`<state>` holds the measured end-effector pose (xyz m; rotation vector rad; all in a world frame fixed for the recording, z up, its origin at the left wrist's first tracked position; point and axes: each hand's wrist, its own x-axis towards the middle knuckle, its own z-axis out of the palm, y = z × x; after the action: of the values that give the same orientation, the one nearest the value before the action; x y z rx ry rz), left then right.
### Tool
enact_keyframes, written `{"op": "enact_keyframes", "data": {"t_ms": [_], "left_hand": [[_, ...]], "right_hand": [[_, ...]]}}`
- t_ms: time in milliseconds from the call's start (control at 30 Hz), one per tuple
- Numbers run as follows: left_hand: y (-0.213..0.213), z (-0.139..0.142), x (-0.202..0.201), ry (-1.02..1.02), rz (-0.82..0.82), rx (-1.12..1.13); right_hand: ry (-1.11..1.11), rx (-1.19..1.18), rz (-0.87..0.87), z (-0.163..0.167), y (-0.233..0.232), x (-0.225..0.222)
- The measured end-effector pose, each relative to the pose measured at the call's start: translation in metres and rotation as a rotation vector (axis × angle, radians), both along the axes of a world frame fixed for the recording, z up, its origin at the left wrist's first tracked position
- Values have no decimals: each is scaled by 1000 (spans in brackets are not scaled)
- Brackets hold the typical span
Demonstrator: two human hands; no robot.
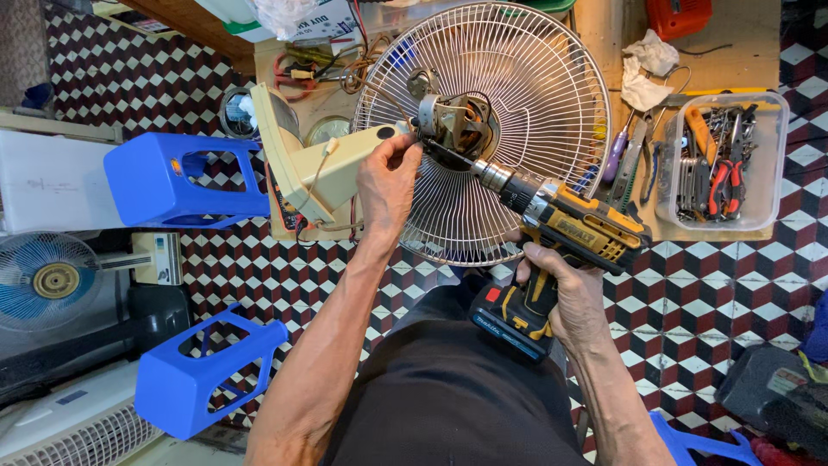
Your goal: The person repairs a disassembled electric fan on a cluttered workbench. They use a cordless drill to remove and install screws on the fan motor housing, handle small components and wires, and reassemble parts of the fan.
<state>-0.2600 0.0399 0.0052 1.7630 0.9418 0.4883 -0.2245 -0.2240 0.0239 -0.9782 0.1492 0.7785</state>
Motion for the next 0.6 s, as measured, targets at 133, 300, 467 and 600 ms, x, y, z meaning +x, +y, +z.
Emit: {"op": "enact_keyframes", "data": {"t_ms": [133,300,467,600], "left_hand": [[-3,-1,0,-8,13,-4],[-2,-1,0,-13,13,-2],[0,0,1,4,-5,-10],[0,3,1,32,5,-60]], "right_hand": [[3,-5,1,0,0,1],[-7,4,8,0,2,1],[-25,-12,5,0,4,2],[-29,-21,13,-1,5,4]]}}
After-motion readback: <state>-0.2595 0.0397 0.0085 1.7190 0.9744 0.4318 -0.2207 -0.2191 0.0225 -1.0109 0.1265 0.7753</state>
